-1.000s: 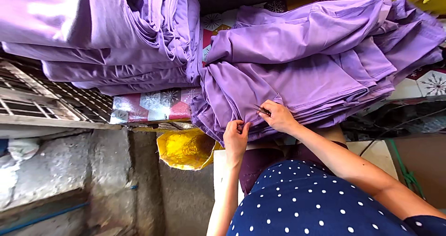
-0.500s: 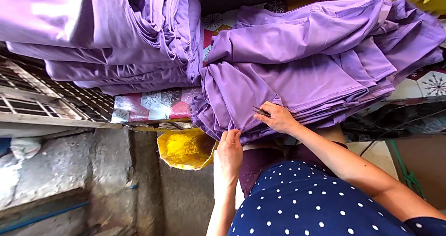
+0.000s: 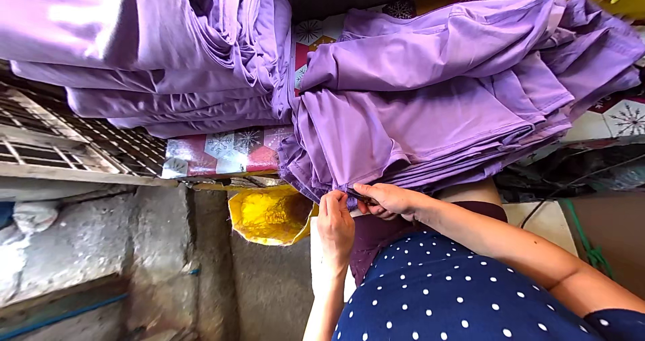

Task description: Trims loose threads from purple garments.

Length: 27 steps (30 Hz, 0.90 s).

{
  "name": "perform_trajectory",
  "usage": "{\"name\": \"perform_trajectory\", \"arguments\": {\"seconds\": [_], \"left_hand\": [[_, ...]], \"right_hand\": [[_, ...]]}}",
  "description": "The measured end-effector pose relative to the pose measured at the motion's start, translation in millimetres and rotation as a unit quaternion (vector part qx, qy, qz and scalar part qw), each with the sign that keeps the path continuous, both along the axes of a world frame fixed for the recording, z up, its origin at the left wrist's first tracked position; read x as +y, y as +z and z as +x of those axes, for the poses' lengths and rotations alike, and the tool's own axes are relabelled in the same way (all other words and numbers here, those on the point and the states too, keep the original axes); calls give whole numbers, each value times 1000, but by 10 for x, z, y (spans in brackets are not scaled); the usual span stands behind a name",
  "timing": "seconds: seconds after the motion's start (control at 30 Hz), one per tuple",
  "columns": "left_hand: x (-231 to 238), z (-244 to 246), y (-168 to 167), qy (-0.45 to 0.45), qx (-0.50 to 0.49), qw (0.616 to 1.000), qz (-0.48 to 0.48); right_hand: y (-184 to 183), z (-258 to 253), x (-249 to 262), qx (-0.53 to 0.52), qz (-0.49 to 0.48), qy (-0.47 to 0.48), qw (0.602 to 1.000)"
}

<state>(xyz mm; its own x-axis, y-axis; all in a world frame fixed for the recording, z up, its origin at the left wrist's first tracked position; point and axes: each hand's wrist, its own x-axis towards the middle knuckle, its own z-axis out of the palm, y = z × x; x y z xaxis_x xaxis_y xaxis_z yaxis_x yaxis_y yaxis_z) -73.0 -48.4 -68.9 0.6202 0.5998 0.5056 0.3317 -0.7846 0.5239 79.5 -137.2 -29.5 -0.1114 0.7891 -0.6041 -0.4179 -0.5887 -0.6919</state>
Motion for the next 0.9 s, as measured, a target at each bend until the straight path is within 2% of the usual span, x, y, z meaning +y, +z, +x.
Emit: {"name": "perform_trajectory", "arguments": {"seconds": [0.17,0.37,0.57,0.9], "left_hand": [[20,-12,8,-12,5,1000,8],[22,-19,3,-19,-19,999,-25],[-1,-24,-14,-17,-21,1000,-16],[43,-66,-17,-38,-6,999,-13]], "right_hand": [[16,43,35,33,-23,-14,999],[-48,58,31,36,-30,-27,999],[-5,56,35,55,-29,10,998],[-51,54,68,56,-38,-37,997]]}}
